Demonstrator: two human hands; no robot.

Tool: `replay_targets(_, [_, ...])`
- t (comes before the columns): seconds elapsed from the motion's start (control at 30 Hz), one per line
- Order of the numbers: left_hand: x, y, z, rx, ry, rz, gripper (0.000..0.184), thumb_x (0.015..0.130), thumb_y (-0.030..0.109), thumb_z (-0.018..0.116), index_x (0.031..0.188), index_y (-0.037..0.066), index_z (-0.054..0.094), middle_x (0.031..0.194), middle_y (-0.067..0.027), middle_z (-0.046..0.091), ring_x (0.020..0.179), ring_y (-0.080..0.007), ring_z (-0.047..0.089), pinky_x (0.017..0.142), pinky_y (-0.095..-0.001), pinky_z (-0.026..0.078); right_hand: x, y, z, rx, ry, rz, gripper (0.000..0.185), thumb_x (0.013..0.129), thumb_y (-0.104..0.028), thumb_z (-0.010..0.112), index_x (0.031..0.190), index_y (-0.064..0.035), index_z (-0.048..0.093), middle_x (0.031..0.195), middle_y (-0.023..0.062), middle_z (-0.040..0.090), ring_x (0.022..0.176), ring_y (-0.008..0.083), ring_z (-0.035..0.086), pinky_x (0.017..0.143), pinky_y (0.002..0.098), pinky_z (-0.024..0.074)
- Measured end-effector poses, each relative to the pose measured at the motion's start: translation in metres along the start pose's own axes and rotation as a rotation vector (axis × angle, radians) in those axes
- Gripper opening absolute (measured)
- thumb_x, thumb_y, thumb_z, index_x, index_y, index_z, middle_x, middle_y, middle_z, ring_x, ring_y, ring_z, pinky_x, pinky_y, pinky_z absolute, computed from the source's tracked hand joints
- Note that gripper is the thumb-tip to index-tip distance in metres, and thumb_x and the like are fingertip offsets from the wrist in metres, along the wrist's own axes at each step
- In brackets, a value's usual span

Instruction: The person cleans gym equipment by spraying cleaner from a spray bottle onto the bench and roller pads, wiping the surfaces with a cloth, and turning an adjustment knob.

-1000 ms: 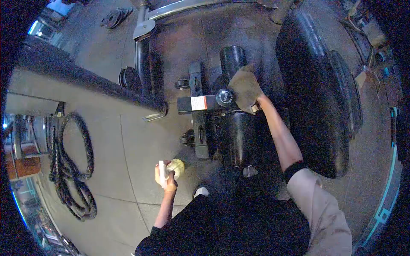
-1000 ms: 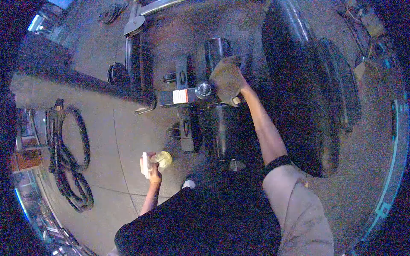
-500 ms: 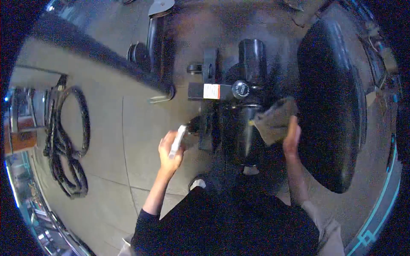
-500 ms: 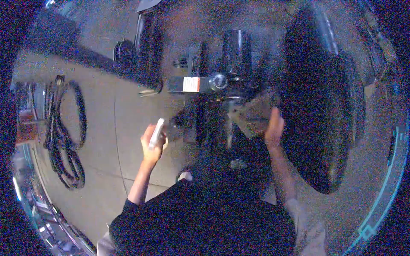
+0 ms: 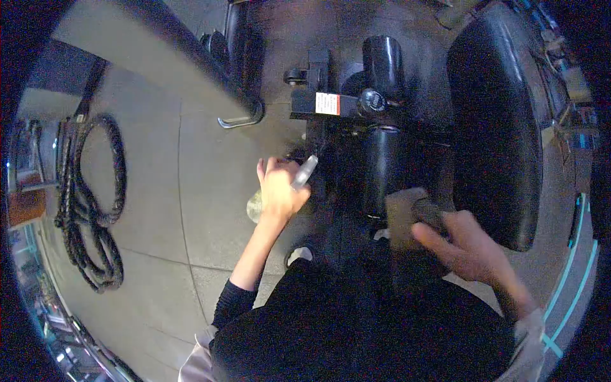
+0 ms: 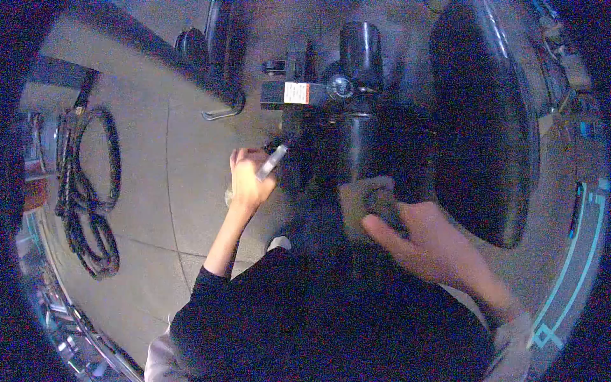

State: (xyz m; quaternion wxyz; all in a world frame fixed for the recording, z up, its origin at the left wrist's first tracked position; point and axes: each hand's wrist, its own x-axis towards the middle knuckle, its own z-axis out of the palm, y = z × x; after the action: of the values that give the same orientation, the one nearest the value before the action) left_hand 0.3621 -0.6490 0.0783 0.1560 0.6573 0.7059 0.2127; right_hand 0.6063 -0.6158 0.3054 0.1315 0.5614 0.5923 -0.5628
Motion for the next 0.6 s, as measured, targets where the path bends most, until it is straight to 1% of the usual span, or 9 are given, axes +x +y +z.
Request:
replay_targets(0.07, [0.007,-0.004,0.007,-0.003,-0.019,0.008,0.018,0.059,0.014,0.057,0.074,0.005,0.061,0.080,-0.0134,0.062,0.091,-0.0302,0.055,0.095,-0.0581,0.028,0.022,0.027,0.019,-0.109,-0.024,-0.241,0.033,0.087,-0.030,0.054,0.100,0.0000,0.055,0.089,0.0145,0.063,0.083,0.0156,0.058,0.075,0.0319,0.0455])
replay_targets(0.13, [0.014,0.006,0.009,0.002,0.007,-0.044,0.017,0.060,0.015,0.057,0.073,0.005,0.061,0.079,-0.0138,0.062,0.091,-0.0302,0.056,0.096,-0.0588,0.028,0.051,0.037,0.039,-0.099,0.048,-0.198,0.039,0.084,-0.031,0.059,0.104,0.0022,0.052,0.091,0.0198,0.061,0.088,0.0234,0.060,0.077,0.0347,0.0461])
replay_targets(0.2, [0.020,0.016,0.006,0.034,0.022,-0.107,0.018,0.061,0.018,0.060,0.073,0.005,0.062,0.076,-0.0142,0.062,0.093,-0.0294,0.056,0.097,-0.0609,0.026,0.087,0.047,0.064,-0.126,0.254,-0.301,0.042,0.080,-0.028,0.062,0.105,0.0033,0.050,0.094,0.0234,0.060,0.093,0.0319,0.060,0.079,0.0374,0.0472])
replay_targets(0.27, [0.023,0.018,0.006,0.061,-0.007,-0.095,0.020,0.061,0.020,0.060,0.075,0.005,0.062,0.077,-0.0140,0.063,0.093,-0.0295,0.056,0.097,-0.0613,0.026,0.117,0.045,0.079,-0.241,0.226,-0.338,0.041,0.075,-0.021,0.064,0.105,0.0034,0.050,0.093,0.0249,0.060,0.093,0.0384,0.058,0.079,0.0416,0.0484])
replay_targets(0.3, [0.021,0.017,0.007,0.093,-0.043,-0.100,0.022,0.061,0.021,0.061,0.076,0.005,0.062,0.078,-0.0138,0.063,0.092,-0.0296,0.056,0.097,-0.0616,0.025,0.128,0.044,0.087,-0.239,0.224,-0.337,0.041,0.075,-0.021,0.064,0.105,0.0034,0.050,0.093,0.0249,0.060,0.093,0.0384,0.058,0.079,0.0416,0.0484])
replay_targets(0.37, [0.016,0.016,0.003,0.074,-0.069,-0.125,0.022,0.061,0.022,0.061,0.075,0.006,0.063,0.079,-0.0139,0.063,0.091,-0.0301,0.057,0.097,-0.0616,0.025,0.143,0.038,0.099,-0.606,0.132,-0.203,0.035,0.067,-0.018,0.063,0.094,0.0041,0.058,0.087,0.0239,0.062,0.082,0.0397,0.061,0.075,0.0441,0.0498])
replay_targets(0.4, [0.014,0.015,0.002,0.057,-0.086,-0.146,0.022,0.060,0.022,0.060,0.075,0.006,0.063,0.079,-0.0139,0.063,0.089,-0.0307,0.057,0.097,-0.0617,0.025,0.136,0.020,0.094,-0.672,-0.006,-0.168,0.032,0.066,-0.016,0.061,0.090,0.0039,0.059,0.085,0.0226,0.063,0.078,0.0384,0.062,0.072,0.0438,0.0508])
replay_targets(0.53, [0.001,0.000,0.015,0.091,-0.031,-0.105,0.022,0.060,0.022,0.059,0.075,0.006,0.063,0.079,-0.0141,0.063,0.088,-0.0310,0.057,0.098,-0.0605,0.026,0.136,0.018,0.095,-0.497,-0.117,-0.135,0.038,0.067,-0.025,0.064,0.092,0.0037,0.058,0.086,0.0253,0.061,0.084,0.0391,0.060,0.074,0.0431,0.0497])
replay_targets(0.6, [-0.001,-0.005,0.013,0.049,-0.091,-0.139,0.024,0.061,0.019,0.058,0.080,0.007,0.063,0.078,-0.0138,0.063,0.089,-0.0304,0.056,0.098,-0.0596,0.026,0.134,0.021,0.097,-0.287,-0.030,-0.285,0.045,0.069,-0.026,0.065,0.101,0.0044,0.054,0.089,0.0253,0.061,0.084,0.0376,0.061,0.073,0.0410,0.0494])
